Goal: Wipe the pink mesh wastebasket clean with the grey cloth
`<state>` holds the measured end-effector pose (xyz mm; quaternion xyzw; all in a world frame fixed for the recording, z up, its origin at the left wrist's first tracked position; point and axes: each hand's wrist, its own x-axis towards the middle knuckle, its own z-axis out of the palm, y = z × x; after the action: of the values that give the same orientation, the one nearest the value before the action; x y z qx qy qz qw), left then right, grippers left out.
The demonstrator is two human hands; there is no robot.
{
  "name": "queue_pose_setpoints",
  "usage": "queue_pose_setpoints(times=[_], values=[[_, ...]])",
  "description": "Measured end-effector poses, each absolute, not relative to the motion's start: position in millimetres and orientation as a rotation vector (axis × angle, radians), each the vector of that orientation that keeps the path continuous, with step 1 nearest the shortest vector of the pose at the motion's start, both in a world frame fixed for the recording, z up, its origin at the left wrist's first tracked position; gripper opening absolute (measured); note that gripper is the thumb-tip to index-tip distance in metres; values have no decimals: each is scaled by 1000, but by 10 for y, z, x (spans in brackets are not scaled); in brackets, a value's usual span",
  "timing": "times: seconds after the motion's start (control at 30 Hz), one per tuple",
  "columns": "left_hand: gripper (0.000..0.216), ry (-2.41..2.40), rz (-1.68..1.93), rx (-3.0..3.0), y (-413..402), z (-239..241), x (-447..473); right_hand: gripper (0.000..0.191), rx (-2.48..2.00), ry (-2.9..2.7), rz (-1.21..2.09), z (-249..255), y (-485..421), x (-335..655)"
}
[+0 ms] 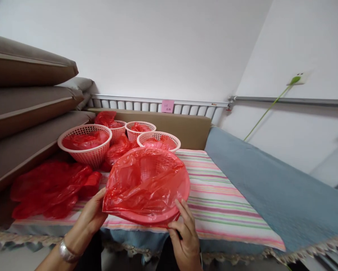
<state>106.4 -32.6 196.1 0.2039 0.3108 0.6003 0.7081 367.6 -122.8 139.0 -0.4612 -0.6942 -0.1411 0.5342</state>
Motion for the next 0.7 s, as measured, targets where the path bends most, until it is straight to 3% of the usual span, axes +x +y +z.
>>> queue_pose_setpoints(times=[0.4, 0.5, 0.6, 0.67, 0.7], values=[[10, 836, 1342, 631, -101, 1593, 1213, 16, -1285, -1564, -424, 1164, -1175, 3694], [13, 922, 1373, 673, -83, 1757, 1076, 16, -1314, -1572, -456, 1070, -1099, 3720], [26, 1055, 1630, 820, -215, 2139, 985, 18, -1314, -1575, -478, 935, -1040, 3753], [41, 1132, 1807, 1318, -397, 2426, 1040, 21, -1334, -1546, -427, 854, -1010, 3756], [43, 1077, 1714, 1584, -496, 2543, 1102, 21, -1346, -1534, -390, 824, -997, 3757]])
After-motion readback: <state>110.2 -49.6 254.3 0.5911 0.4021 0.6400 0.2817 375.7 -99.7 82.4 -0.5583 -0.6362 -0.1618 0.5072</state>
